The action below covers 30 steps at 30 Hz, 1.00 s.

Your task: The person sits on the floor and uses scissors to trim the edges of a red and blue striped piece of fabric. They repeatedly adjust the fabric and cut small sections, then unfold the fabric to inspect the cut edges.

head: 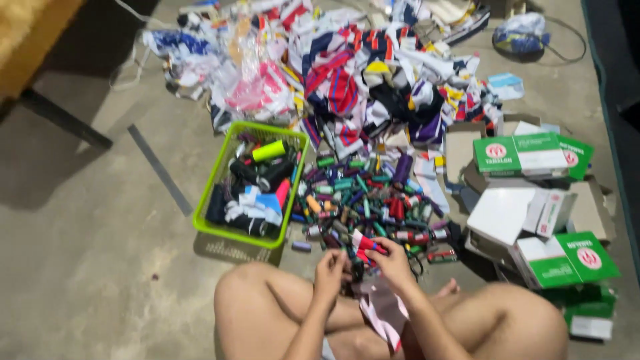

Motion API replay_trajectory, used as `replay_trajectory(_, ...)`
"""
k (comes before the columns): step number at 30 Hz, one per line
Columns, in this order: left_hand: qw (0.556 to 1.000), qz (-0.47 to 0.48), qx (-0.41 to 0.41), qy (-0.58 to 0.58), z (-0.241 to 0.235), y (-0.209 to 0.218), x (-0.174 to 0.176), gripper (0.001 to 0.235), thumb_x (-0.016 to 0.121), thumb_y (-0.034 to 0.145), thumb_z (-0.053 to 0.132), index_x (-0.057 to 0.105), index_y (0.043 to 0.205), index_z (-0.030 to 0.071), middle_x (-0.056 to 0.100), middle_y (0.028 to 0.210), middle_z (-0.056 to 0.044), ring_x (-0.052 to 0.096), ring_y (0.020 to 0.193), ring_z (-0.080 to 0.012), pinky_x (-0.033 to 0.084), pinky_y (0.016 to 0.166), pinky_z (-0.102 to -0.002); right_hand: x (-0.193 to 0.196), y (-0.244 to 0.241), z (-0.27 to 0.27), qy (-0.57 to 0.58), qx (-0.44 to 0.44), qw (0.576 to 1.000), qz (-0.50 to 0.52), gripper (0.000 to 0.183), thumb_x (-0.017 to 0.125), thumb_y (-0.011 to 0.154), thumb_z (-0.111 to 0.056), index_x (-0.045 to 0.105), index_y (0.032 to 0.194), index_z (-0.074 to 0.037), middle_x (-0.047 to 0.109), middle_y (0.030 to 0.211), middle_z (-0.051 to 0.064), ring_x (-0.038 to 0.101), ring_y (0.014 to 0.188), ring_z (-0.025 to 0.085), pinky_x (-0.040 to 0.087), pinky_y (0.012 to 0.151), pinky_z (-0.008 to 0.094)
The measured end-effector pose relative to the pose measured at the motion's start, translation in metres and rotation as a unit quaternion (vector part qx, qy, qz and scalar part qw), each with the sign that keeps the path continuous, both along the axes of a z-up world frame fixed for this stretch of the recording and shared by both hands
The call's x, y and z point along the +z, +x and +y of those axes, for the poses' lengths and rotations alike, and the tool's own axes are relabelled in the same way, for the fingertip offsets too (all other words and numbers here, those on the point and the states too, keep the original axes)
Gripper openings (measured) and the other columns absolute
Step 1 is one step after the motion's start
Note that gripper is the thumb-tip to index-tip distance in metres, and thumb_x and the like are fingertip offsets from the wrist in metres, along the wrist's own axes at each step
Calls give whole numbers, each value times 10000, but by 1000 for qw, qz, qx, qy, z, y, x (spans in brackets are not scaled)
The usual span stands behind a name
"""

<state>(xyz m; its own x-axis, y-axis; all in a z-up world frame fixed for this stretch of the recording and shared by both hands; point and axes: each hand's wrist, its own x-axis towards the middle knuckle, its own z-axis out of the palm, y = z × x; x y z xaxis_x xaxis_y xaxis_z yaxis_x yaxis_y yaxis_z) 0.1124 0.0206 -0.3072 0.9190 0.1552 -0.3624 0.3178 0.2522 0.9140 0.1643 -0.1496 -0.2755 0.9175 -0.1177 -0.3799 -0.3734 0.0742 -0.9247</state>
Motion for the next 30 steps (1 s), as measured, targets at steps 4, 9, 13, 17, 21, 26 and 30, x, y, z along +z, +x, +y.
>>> replay_trajectory(4,981,-57,-76,170,-6,0,14,302,674,1001,266,590,730,163,547,576,19,490,534,-82,423,520,-275,50,119,15,-101,122,973,-167,333,714,853,-110,679,1184,-95,689,1038,34,611,935,128,465,845,292)
replay_trajectory(9,953,-99,-95,270,-7,10,-3,366,711,960,275,545,657,154,527,586,7,482,598,-111,427,609,-328,172,166,32,43,121,989,-72,1058,693,874,-253,-42,1634,-303,-125,1734,30,302,1542,327,463,1087,451)
replay_trajectory(13,959,-92,-90,253,-5,10,-33,355,725,957,259,551,662,165,471,557,21,442,558,-83,402,564,-300,163,122,24,-190,180,963,-68,744,691,908,-281,370,1577,-229,391,1638,70,385,1498,282,392,1162,490)
replay_trajectory(17,954,-93,-67,275,-6,13,-40,360,737,939,306,555,659,172,503,557,30,484,573,-97,437,605,-304,106,49,1,-103,91,991,0,498,708,909,-138,628,1400,-127,718,1374,59,691,1260,221,543,1112,373)
replay_trajectory(21,956,-21,-78,283,-2,17,-35,339,701,943,386,602,694,177,582,641,11,565,665,-105,463,690,-296,48,-27,-29,-108,98,988,51,447,711,913,-295,684,1331,-138,769,1324,36,712,1252,166,530,1053,325)
replay_trajectory(26,965,-53,-24,257,3,17,-23,306,734,913,292,614,660,169,523,595,20,493,637,-90,431,634,-284,4,-117,-106,-406,426,795,148,761,618,883,-786,431,1512,-400,496,1540,-29,348,1514,195,105,1261,410)
replay_trajectory(30,951,-15,-90,296,-2,-4,14,322,700,934,350,612,681,171,533,580,-4,492,635,-104,437,654,-304,128,-148,-98,-199,40,977,71,669,933,698,-321,702,1326,-307,812,1190,12,762,1132,69,644,840,213)
